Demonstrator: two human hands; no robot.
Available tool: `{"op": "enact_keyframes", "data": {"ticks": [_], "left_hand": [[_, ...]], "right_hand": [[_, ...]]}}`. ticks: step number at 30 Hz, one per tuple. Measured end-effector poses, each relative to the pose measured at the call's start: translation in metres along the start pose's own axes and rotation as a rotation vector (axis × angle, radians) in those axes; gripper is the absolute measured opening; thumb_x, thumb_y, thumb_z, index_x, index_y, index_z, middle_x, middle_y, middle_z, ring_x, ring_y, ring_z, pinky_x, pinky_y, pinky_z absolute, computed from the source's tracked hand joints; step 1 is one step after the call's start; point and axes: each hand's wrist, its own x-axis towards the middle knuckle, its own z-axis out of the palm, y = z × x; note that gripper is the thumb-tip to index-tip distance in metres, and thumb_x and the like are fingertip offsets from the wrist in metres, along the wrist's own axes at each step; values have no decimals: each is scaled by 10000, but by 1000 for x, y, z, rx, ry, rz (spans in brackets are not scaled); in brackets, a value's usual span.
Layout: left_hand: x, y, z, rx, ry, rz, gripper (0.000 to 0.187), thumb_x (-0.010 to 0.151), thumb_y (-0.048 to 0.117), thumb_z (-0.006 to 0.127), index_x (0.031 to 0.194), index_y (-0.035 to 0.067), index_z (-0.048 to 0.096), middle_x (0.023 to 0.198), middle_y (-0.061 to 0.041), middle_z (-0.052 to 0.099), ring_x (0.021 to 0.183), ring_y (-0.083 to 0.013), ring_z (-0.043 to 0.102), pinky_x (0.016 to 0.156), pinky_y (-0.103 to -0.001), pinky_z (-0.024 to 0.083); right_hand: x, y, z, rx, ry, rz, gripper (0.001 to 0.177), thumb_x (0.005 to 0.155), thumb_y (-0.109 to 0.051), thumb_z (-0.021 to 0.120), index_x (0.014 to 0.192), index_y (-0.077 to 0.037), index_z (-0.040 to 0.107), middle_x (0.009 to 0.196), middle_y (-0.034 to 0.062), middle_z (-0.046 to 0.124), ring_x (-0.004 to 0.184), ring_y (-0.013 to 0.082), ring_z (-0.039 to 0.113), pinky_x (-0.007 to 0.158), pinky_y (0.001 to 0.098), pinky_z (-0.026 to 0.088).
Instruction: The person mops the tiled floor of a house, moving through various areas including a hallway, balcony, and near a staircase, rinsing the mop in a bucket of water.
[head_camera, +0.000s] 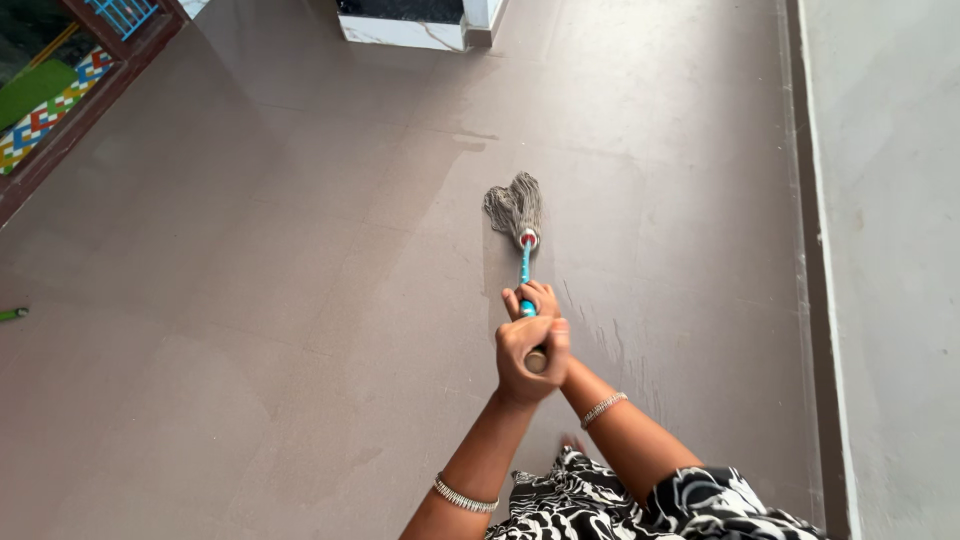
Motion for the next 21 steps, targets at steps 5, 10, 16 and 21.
{"op": "enact_keyframes", "data": {"ticks": [5,10,16,21], "left_hand": [[83,-10,16,70,96,297,354,867,27,589,640,29,317,604,-125,327,520,-314,340,642,-419,369],[132,-87,47,-12,25,145,359,865,14,611,610,45,360,551,-101,442,473,-270,472,533,-365,402],[222,-218,76,31,112,169,310,867,-5,597,629,34,403,565,-116,481,485,-298,508,511,-390,415],[274,-337,83,135,106,174,213,883,7,565,682,13,493,648,-153,561,575,-334,577,565,-417,479]], "right_hand": [[22,26,18,817,69,237,285,996,-153,545,1254,-33,552,1152,51,624,1094,132,575,1045,279,470],[110,103,83,485,112,178,250,1056,-31,667,1285,-17,568,980,73,600,891,169,603,868,297,503],[214,181,97,495,-191,-4,418,936,108,484,1347,33,461,1247,167,541,1198,231,538,1055,376,408],[313,286,171,566,-431,355,313,928,42,643,1191,-94,540,1141,35,541,899,187,606,834,333,546]]}}
